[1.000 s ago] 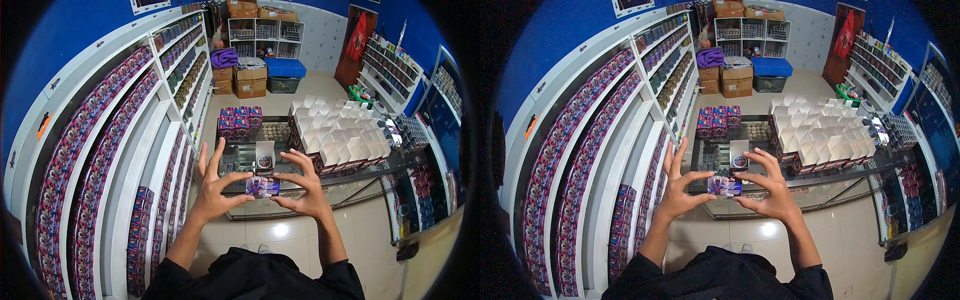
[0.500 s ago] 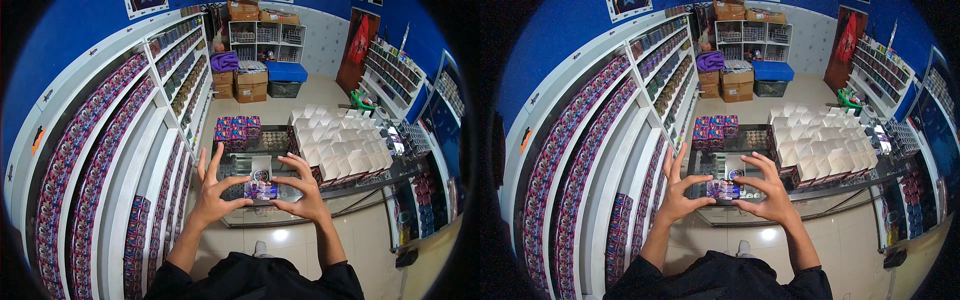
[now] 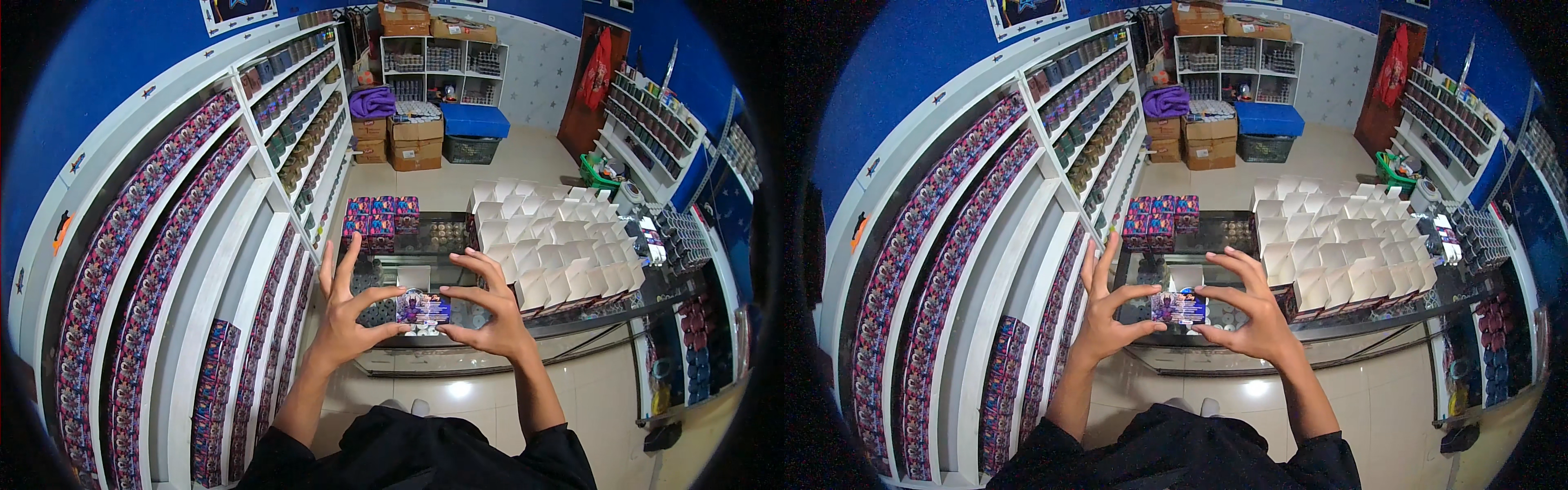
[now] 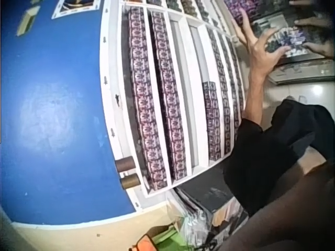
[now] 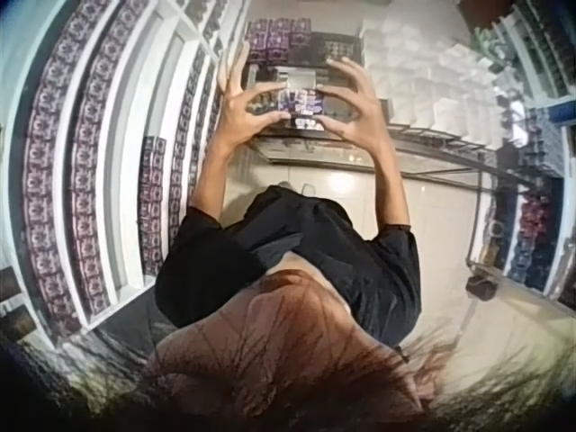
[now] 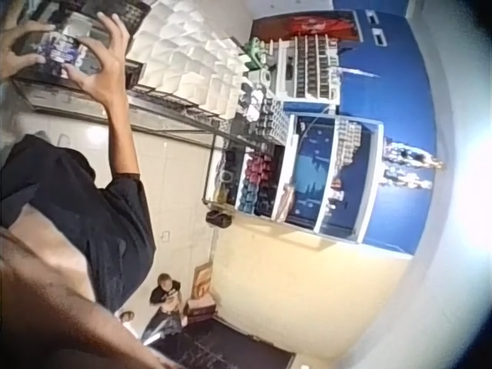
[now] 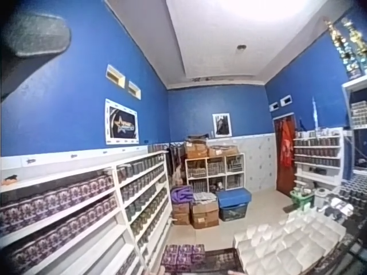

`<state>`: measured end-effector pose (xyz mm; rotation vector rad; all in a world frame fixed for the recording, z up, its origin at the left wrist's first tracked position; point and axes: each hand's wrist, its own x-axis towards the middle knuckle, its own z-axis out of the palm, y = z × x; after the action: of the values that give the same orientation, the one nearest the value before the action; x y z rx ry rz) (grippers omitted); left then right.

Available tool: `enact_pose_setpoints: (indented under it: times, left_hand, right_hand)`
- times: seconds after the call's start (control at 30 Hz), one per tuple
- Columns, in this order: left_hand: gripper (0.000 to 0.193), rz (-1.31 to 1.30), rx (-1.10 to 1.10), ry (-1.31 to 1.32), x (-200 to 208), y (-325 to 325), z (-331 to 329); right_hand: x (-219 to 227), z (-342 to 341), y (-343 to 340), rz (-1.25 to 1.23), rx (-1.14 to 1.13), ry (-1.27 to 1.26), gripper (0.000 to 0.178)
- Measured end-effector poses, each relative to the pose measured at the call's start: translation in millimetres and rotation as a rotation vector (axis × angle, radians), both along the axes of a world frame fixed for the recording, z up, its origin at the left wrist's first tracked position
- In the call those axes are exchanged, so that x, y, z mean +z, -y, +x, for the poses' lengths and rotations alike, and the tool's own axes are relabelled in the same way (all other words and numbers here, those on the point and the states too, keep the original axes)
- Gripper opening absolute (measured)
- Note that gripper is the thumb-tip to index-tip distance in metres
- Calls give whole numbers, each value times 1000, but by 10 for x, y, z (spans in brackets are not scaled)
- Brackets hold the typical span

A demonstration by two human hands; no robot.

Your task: Assembling and folding small toy packaging boxes on a counter.

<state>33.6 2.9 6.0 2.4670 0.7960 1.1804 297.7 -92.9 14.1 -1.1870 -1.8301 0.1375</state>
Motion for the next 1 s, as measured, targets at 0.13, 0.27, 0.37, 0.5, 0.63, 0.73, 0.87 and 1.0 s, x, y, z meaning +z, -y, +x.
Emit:
enact_pose_setpoints:
  times: [0.13,0.27,0.37,0.5,0.63,0.73,0.87,1.0]
  left_hand:
    - [55,-6,-8,-16,-12,-83,14]
    - [51,-5,-23,-5,22,-157,27]
    - [52,0,-25,-8,33,-193,41]
    - [54,-5,-31,-7,9,-240,18]
    - [55,-21,-32,-4,-10,-305,-23]
    - [55,-15,-37,-2,1,-339,-39]
    - [55,5,-50,2,-10,-397,-51]
    - [55,-9,-63,0,14,-455,-94]
  right_hand:
    - [-1,7,-51,-2,-5,-16,52]
    - [33,32,-120,1,-18,-2,52]
    - [49,16,-124,-12,-25,-3,51]
    - [24,-5,-158,-11,-33,-3,51]
    - [2,-51,-229,-11,-38,3,51]
    - [23,-78,-236,-11,-43,-8,51]
    - [38,-102,-248,-23,-60,-9,52]
    - [39,-173,-281,-14,-86,0,53]
